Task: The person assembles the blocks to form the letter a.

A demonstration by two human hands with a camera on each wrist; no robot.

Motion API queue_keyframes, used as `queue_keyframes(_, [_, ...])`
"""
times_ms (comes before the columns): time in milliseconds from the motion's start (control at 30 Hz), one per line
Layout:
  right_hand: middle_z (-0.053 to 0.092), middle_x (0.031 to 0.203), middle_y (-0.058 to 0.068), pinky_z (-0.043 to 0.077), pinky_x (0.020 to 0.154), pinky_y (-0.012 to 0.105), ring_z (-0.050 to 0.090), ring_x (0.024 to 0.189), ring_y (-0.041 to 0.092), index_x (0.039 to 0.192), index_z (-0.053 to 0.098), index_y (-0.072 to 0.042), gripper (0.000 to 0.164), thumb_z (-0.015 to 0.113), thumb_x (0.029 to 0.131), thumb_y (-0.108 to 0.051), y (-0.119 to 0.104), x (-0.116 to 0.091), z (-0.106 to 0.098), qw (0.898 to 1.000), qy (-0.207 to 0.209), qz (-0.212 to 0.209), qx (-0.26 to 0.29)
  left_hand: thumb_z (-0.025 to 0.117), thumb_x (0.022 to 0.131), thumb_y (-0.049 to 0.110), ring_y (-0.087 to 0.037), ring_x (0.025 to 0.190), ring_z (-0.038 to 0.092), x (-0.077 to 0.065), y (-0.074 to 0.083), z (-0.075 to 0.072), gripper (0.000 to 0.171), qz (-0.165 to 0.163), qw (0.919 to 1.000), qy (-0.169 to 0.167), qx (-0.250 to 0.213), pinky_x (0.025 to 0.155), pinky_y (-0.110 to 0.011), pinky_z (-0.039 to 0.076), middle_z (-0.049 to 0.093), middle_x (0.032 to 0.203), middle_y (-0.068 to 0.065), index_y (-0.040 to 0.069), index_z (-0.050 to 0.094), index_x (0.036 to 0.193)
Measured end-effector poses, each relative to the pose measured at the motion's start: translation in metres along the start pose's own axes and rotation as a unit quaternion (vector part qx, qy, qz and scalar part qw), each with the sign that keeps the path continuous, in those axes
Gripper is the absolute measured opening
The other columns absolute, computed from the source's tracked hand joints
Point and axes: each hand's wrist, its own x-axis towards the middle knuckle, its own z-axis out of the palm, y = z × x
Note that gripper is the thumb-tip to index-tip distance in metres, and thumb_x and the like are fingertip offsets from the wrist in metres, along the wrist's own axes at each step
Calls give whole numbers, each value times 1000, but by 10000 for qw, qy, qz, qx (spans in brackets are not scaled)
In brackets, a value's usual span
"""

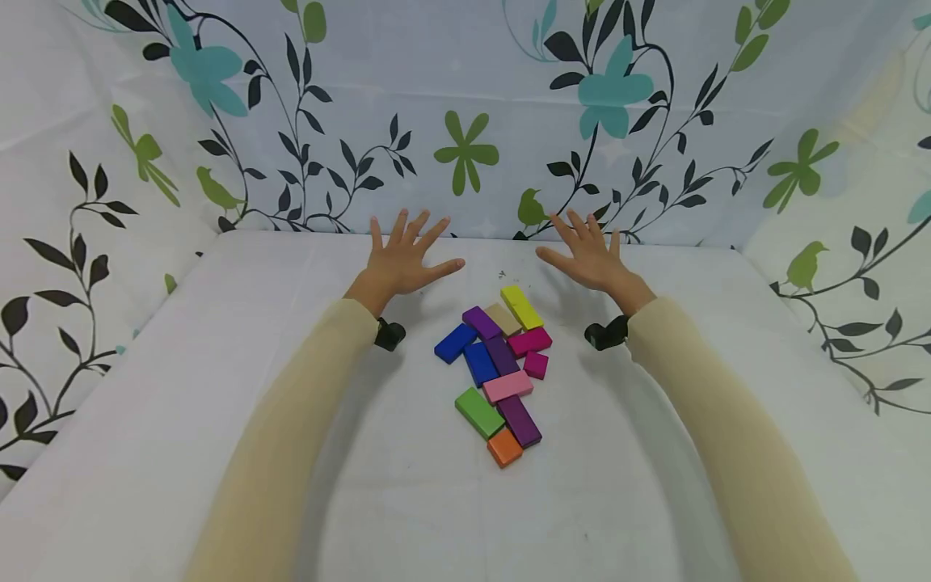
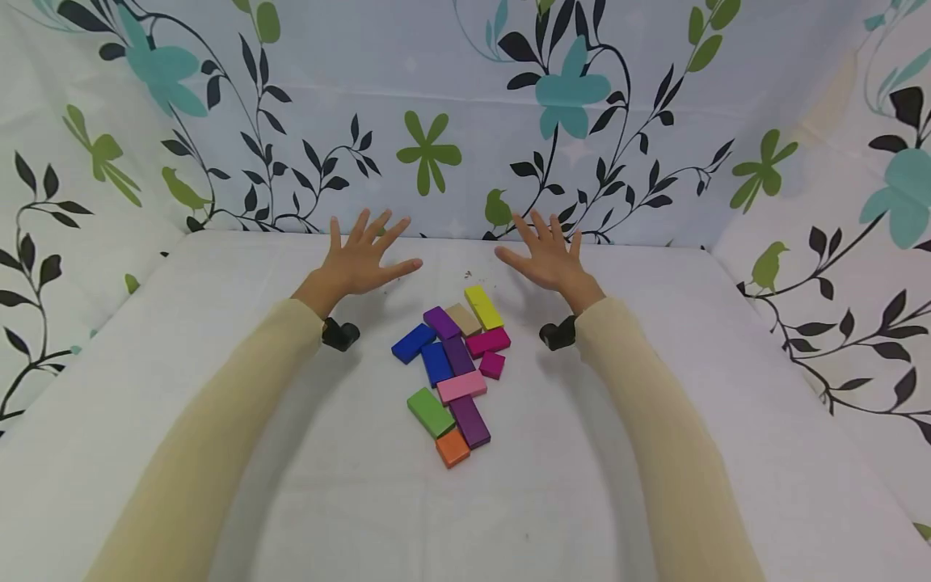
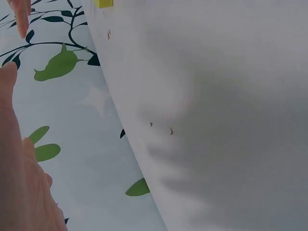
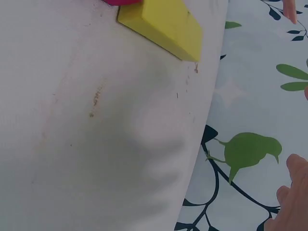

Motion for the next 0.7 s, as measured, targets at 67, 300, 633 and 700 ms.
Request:
queue_keyframes(67, [-4, 164, 10, -13, 109, 67, -13, 148, 38, 158, 5, -22, 80, 37, 95, -61, 0, -1, 3, 10000, 16, -40, 1, 32, 92, 73, -34, 149, -12, -1, 3, 2, 84, 66, 10000, -14, -2, 108, -65, -18, -4, 165, -5, 33, -1, 157])
queue_keyframes(300, [-3, 164, 11, -14, 110, 65, -12, 148, 38, 158, 7, -21, 81, 42, 95, -57, -2, -4, 7, 9999, 2, -129, 69, 34, 91, 73, -33, 150, -10, -2, 14, 8, 83, 393, 9992, 82, -11, 110, -63, -16, 0, 165, -4, 35, 2, 157])
queue_keyframes(633, [5, 163, 14, 2, 114, 63, -3, 149, 40, 158, 12, -19, 81, 49, 94, -53, -1, -7, 21, 9989, 3, -338, 311, 37, 92, 70, -33, 150, -6, -13, 31, 15, 82, 775, 9969, -69, 114, 112, -64, -12, 5, 165, -5, 32, 6, 158])
queue_keyframes(700, [6, 164, 14, 2, 115, 63, -3, 149, 38, 158, 12, -19, 81, 49, 94, -53, -1, -9, 23, 9983, -2, -406, 417, 36, 91, 70, -33, 150, -5, -14, 32, 18, 81, 833, 9964, -69, 160, 112, -64, -10, 5, 165, -5, 33, 6, 157])
